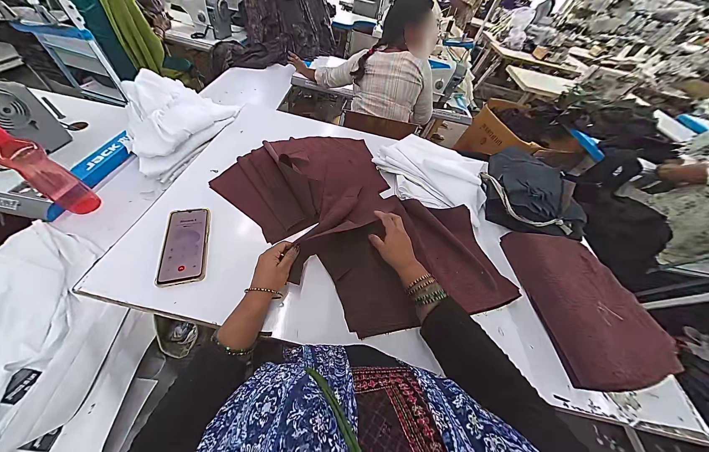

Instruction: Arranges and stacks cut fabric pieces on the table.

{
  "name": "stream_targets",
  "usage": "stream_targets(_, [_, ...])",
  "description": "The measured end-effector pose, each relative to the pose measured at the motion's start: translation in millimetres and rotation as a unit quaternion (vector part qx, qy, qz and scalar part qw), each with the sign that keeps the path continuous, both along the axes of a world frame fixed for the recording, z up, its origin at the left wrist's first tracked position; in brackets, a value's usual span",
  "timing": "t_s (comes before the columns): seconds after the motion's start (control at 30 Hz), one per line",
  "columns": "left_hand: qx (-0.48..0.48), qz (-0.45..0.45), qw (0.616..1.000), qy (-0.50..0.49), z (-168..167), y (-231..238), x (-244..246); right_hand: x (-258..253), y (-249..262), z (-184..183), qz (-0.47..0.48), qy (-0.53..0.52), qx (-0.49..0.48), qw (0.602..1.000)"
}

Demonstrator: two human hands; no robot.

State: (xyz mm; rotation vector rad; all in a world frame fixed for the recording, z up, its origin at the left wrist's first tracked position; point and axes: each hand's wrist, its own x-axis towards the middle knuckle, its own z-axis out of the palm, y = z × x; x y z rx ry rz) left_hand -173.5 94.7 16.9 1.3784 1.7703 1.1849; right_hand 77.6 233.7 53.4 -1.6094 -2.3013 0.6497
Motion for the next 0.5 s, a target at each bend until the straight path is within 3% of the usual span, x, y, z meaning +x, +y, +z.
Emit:
stream_targets(0.07, [0.006,-0.001,1.000,-0.010,-3,-1,-2,-12,21,-2,0.024,-0.039,0.011,0.999])
stream_targets(0.17, [0.035,0.030,0.999,-0.012,4,5,-13,-17,44,19,0.023,0.080,0.091,0.992])
stream_targets(0.3, [0.077,0.119,0.990,-0.014,54,14,-40,-1,58,75,0.051,0.198,0.233,0.951])
stream_targets(0.37, [0.141,0.165,0.975,-0.053,74,20,-51,12,60,100,0.048,0.241,0.282,0.927])
stream_targets(0.43, [0.215,0.185,0.947,-0.154,84,21,-56,36,46,117,0.047,0.263,0.323,0.908])
stream_targets(0.5, [0.233,0.183,0.938,-0.181,86,11,-53,75,22,117,0.061,0.255,0.354,0.898])
